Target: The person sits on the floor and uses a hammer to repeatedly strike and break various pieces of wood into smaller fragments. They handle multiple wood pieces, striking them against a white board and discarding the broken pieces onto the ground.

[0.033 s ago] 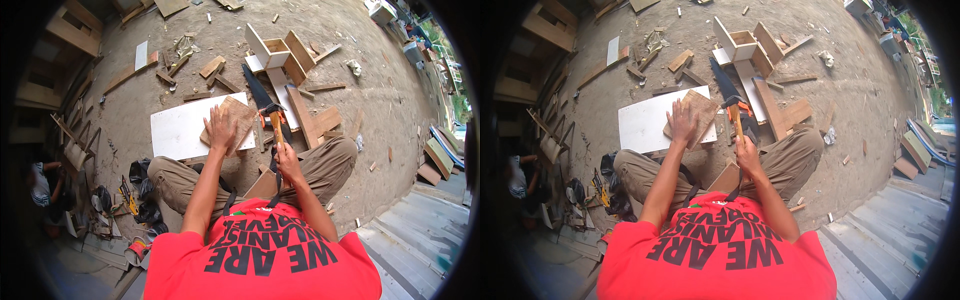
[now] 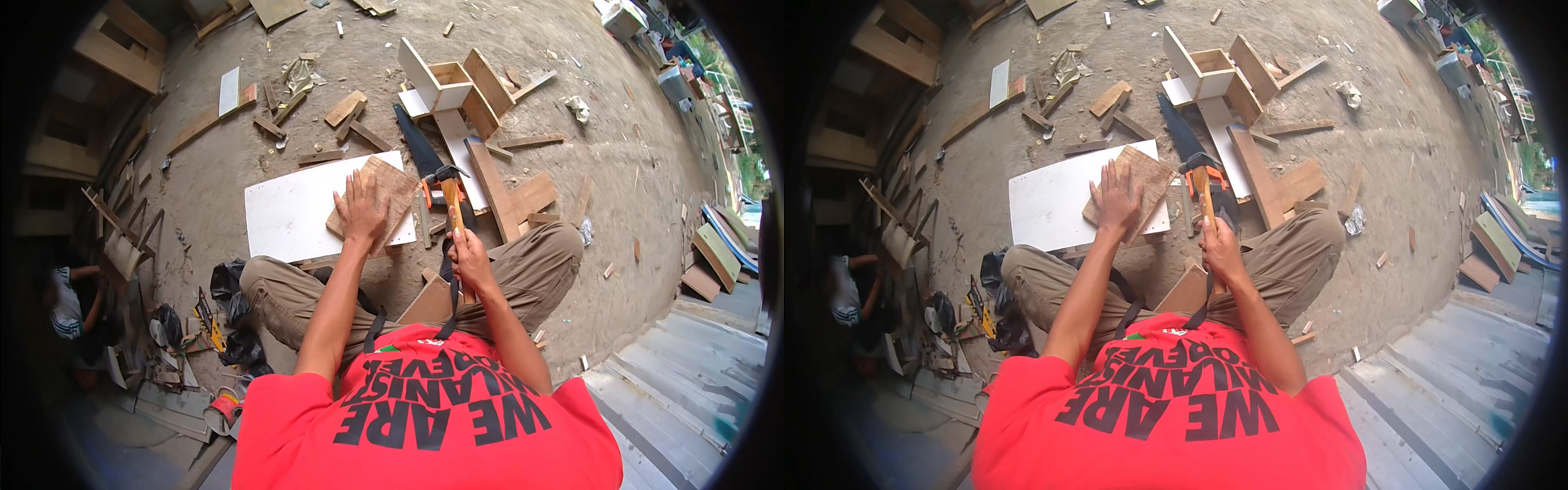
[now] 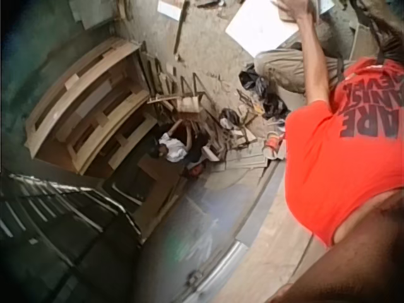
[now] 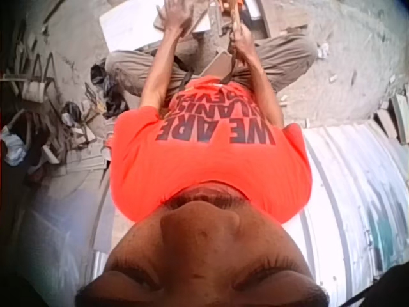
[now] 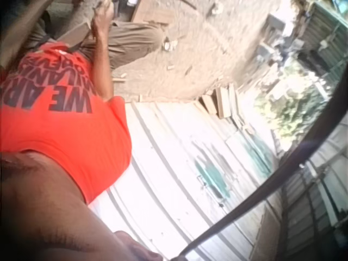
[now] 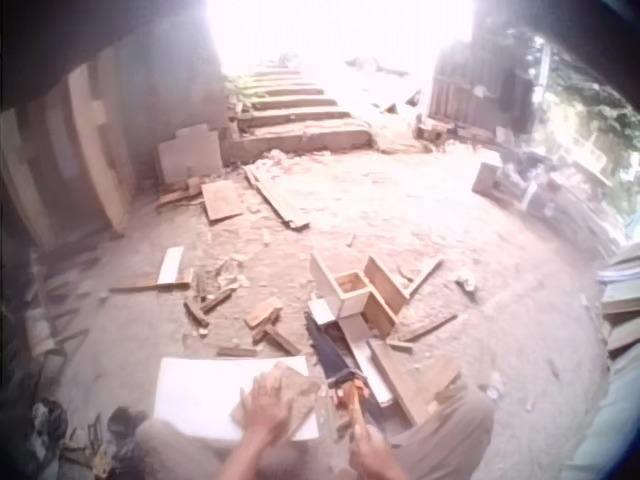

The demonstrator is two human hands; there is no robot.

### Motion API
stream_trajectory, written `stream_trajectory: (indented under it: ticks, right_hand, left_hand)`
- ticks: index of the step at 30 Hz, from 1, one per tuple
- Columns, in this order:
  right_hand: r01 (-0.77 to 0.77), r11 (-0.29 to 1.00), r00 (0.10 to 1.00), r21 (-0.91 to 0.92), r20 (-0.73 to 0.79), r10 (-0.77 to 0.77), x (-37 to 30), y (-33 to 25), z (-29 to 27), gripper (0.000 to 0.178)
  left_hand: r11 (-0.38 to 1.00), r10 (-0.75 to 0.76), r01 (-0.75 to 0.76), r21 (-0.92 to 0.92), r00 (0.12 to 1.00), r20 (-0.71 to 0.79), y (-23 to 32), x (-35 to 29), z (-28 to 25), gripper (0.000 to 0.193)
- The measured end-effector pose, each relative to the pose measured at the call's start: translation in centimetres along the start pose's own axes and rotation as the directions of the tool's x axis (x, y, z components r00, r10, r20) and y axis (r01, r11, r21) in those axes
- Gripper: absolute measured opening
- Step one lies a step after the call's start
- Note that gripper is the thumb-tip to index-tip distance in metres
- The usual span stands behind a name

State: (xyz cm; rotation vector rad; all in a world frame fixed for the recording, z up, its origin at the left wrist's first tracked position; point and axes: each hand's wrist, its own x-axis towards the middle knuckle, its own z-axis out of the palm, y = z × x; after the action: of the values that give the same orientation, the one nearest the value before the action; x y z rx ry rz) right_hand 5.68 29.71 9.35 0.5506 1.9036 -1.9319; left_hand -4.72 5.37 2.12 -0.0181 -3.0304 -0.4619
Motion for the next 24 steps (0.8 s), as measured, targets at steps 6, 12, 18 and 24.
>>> stream_trajectory:
  ticks: [6,12,18,24]
  right_hand:
    - [-0.198,0.98,0.969,-0.013,0.149,0.198,2.4,-4.0,-3.8,0.037]
    - [-0.173,0.985,0.977,0.027,0.134,0.168,4.0,-7.7,-4.9,0.038]
    - [-0.304,0.95,0.927,-0.065,0.21,0.311,3.1,-9.7,-6.3,0.037]
    - [-0.367,0.909,0.868,-0.196,0.28,0.411,2.0,-8.2,-5.9,0.04]
  left_hand:
    - [0.999,-0.028,0.031,-0.023,0.994,0.107,2.2,1.3,0.7,0.064]
    - [0.999,-0.021,0.023,-0.029,0.998,0.056,2.2,0.9,0.8,0.065]
    - [1.0,-0.009,0.009,0.011,0.997,0.081,1.9,0.7,1.1,0.065]
    - [0.999,0.0,-0.004,0.041,0.996,0.092,1.7,0.8,1.4,0.066]
